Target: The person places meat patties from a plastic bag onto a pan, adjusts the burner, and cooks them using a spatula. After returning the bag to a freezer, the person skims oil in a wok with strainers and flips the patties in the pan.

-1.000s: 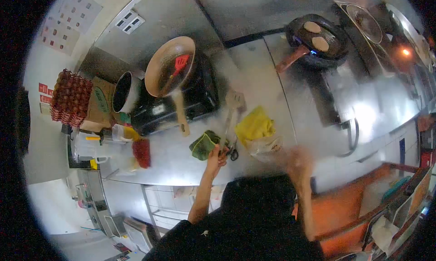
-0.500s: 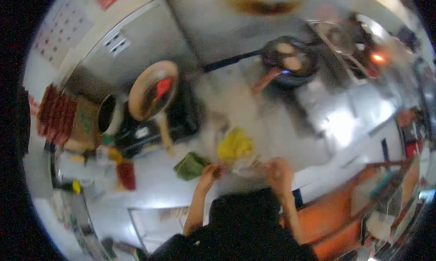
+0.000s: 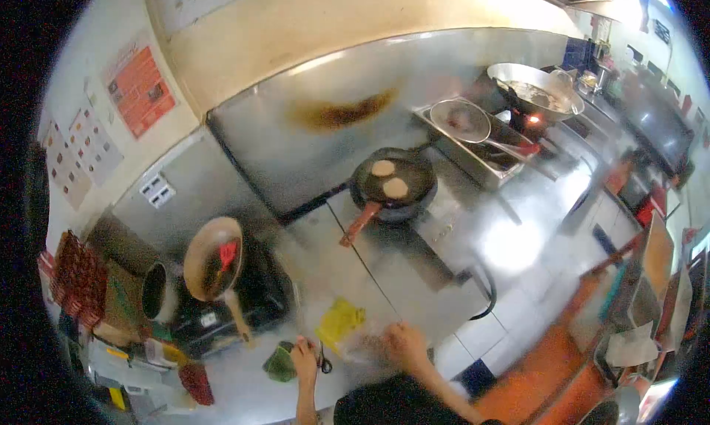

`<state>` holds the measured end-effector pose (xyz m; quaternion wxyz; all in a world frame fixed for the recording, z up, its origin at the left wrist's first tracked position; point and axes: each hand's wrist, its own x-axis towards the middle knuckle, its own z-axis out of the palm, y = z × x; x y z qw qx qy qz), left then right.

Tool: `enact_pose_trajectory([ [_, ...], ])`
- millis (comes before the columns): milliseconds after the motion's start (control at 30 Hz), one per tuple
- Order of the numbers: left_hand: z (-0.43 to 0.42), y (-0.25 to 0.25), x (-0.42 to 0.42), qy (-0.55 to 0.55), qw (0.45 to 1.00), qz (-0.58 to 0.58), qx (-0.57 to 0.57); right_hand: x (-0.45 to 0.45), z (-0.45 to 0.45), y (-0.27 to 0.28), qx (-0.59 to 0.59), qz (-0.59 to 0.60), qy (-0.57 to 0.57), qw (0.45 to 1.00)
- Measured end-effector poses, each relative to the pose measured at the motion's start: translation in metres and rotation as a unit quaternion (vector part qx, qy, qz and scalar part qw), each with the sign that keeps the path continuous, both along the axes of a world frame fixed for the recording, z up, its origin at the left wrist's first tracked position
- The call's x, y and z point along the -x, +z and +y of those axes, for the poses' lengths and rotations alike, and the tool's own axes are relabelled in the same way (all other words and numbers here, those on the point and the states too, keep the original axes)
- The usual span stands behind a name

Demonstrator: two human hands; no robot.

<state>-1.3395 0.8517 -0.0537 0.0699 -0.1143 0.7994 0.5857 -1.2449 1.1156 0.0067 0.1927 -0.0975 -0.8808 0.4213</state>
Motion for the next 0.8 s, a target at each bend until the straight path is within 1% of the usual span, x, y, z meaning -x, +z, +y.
enact_pose_trajectory([
  [33, 0.003, 0.016, 0.003, -0.024, 0.982, 0.114, 0.150, 0.000, 0.000, 0.000, 0.010, -0.027, 0.002, 1.000],
  [67, 0.009, 0.032, 0.010, -0.024, 0.980, 0.124, 0.154, 0.000, 0.001, -0.002, 0.021, -0.054, 0.006, 0.998],
  [133, 0.032, 0.081, 0.036, -0.052, 0.988, 0.128, 0.073, -0.001, 0.004, -0.013, 0.018, -0.040, 0.023, 0.999],
  [167, 0.043, 0.073, 0.060, -0.005, 0.936, 0.280, 0.213, 0.001, 0.008, -0.017, 0.009, -0.036, 0.039, 0.999],
  [233, 0.067, 0.099, 0.095, -0.028, 0.886, 0.364, 0.285, 0.001, 0.013, -0.003, 0.002, -0.040, 0.057, 0.998],
  [267, 0.084, 0.139, 0.111, -0.101, 0.919, 0.305, 0.226, 0.002, 0.016, 0.002, -0.009, -0.051, 0.074, 0.996],
  [333, 0.112, 0.167, 0.149, -0.140, 0.908, 0.294, 0.263, 0.002, 0.021, -0.009, -0.008, -0.028, 0.091, 0.995],
  [400, 0.152, 0.200, 0.170, -0.160, 0.897, 0.333, 0.242, 0.003, 0.025, -0.015, -0.005, -0.004, 0.109, 0.994],
  [433, 0.166, 0.202, 0.185, -0.160, 0.894, 0.337, 0.247, 0.003, 0.027, -0.015, 0.014, -0.006, 0.122, 0.992],
  [500, 0.192, 0.191, 0.222, -0.163, 0.840, 0.408, 0.320, 0.004, 0.029, -0.018, 0.035, -0.005, 0.136, 0.990],
  [533, 0.206, 0.196, 0.228, -0.162, 0.838, 0.411, 0.321, 0.007, 0.030, -0.023, 0.008, -0.047, 0.153, 0.987],
  [567, 0.220, 0.200, 0.231, -0.181, 0.848, 0.362, 0.343, 0.008, 0.032, -0.027, -0.020, -0.089, 0.169, 0.981],
  [600, 0.231, 0.201, 0.234, -0.201, 0.855, 0.312, 0.364, 0.008, 0.032, -0.028, -0.020, -0.086, 0.168, 0.982],
  [633, 0.237, 0.197, 0.237, -0.201, 0.853, 0.314, 0.364, 0.006, 0.032, -0.027, 0.002, -0.063, 0.159, 0.985],
  [667, 0.241, 0.190, 0.239, -0.205, 0.837, 0.331, 0.385, 0.004, 0.033, -0.028, 0.025, -0.041, 0.149, 0.988],
  [700, 0.246, 0.189, 0.236, -0.210, 0.819, 0.346, 0.406, 0.004, 0.035, -0.034, 0.027, -0.040, 0.147, 0.988],
  [733, 0.247, 0.190, 0.235, -0.212, 0.817, 0.347, 0.409, 0.007, 0.035, -0.040, 0.022, -0.026, 0.158, 0.987],
  [767, 0.245, 0.191, 0.233, -0.211, 0.826, 0.330, 0.405, 0.008, 0.034, -0.045, 0.018, -0.013, 0.168, 0.986],
  [800, 0.244, 0.193, 0.231, -0.210, 0.835, 0.313, 0.401, 0.009, 0.035, -0.040, 0.023, -0.013, 0.167, 0.986],
])
